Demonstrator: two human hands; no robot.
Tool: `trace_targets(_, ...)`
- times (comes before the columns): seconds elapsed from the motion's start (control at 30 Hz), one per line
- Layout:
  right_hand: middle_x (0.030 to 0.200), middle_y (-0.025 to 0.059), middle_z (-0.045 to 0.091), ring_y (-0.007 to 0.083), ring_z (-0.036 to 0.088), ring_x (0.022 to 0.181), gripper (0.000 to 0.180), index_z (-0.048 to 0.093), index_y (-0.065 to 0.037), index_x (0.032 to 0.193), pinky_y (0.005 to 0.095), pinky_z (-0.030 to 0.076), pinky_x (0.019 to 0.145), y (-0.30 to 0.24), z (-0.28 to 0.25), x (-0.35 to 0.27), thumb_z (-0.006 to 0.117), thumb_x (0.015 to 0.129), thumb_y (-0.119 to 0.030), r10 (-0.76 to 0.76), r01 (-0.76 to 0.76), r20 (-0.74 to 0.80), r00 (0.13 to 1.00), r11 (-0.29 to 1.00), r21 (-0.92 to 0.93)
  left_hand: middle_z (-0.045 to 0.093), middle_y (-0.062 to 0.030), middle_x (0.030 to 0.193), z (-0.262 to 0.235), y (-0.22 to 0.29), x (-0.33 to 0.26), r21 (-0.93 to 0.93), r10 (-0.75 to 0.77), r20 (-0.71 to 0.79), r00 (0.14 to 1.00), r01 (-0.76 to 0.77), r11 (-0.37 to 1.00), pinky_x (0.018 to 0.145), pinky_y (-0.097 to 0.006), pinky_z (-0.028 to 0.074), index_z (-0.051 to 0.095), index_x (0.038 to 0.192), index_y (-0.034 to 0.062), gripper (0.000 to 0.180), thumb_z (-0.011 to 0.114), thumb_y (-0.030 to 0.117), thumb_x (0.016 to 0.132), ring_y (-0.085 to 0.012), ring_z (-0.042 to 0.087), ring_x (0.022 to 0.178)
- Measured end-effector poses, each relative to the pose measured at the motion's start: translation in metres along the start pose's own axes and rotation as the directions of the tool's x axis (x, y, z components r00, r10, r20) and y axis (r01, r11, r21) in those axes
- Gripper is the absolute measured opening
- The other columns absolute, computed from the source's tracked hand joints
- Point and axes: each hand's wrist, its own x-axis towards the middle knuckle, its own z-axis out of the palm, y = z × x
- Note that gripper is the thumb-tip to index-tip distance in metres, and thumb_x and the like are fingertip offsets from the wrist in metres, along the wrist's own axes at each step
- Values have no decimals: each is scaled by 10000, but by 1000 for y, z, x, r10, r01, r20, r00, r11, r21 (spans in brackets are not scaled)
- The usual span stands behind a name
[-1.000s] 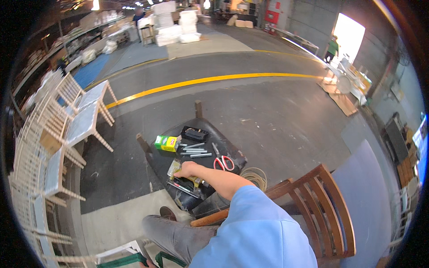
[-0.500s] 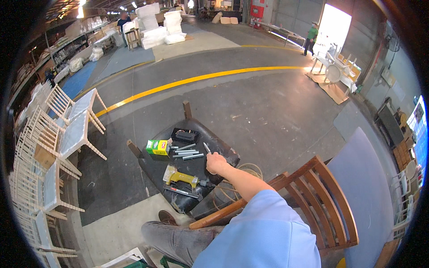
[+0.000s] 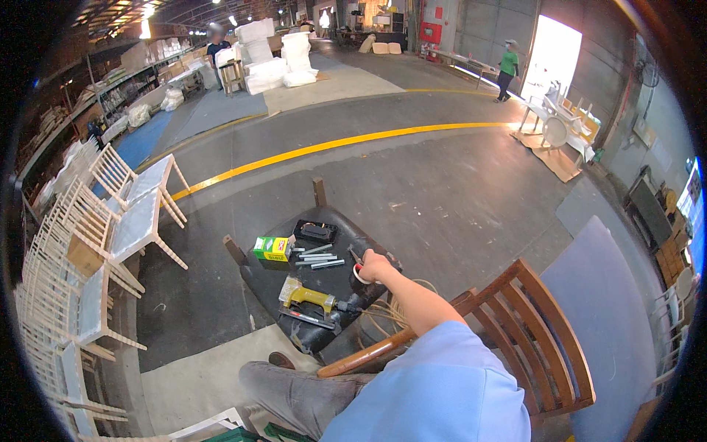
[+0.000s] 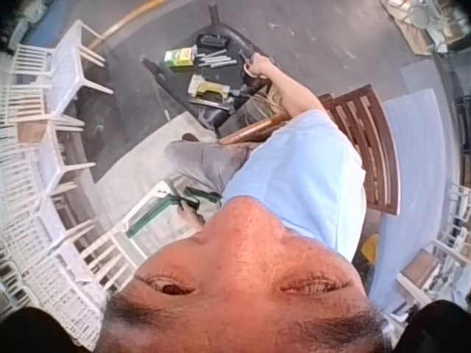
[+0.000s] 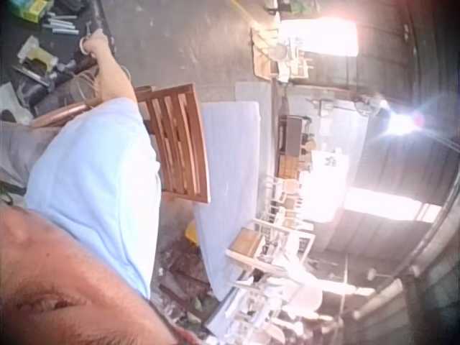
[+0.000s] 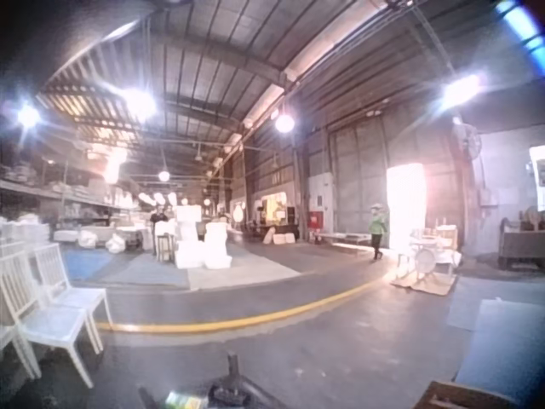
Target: The person attaches green webbing strips to the seat frame of a white wooden chair. They position each strip, secure it with a staple gun, and trim excess material with scissors. The process is repeated for multiple parallel strips across the chair seat.
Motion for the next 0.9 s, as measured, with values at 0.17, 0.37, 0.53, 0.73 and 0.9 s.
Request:
trace_targets(0.17,1178,149,701,239,681,1083,633,590,-67,1337,366,543,918,-22,-20,-30,827,808,-320,-172,186,-71,983,927,326,677,-136,1045,-5,-21,-12,-121,-48,43,998,53,991,777,-364,532,610,1278,-55,414,664,247,999,-218,629,900)
trace_targets(0.37,1187,178,712,312,698,1091,722,611,-93,1328,398,534,941,-151,6,-64,815,815,-560,-678,621,29,735,689,372,680,-108,1060,-22,-25,-34,-324,-79,98,992,107,940,742,-350,534,620,1254,-21,376,660,250,997,-202,635,893)
trace_targets(0.53,1112,165,703,392,671,1065,562,622,-123,1222,465,536,880,-256,65,-126,794,835,-494,-985,906,101,137,166,389,732,-115,1040,-45,7,-28,-563,-186,128,974,226,795,743,-395,561,654,1283,5,410,630,310,1010,-253,686,865)
trace_targets(0.73,1005,152,666,380,642,1025,482,633,-168,1158,506,474,869,-299,115,-188,796,804,-451,-907,902,280,-313,-192,387,716,-90,947,-47,23,-6,-673,-280,217,935,351,651,705,-354,546,672,1200,24,325,632,285,1010,-215,676,802)
trace_targets(0.9,1006,145,663,368,643,1026,449,637,-190,1151,506,470,866,-310,153,-193,780,817,-454,-811,864,352,-467,-332,379,702,-70,869,-64,12,8,-760,-296,332,895,440,479,673,-320,533,687,1131,40,260,634,265,1010,-184,667,749)
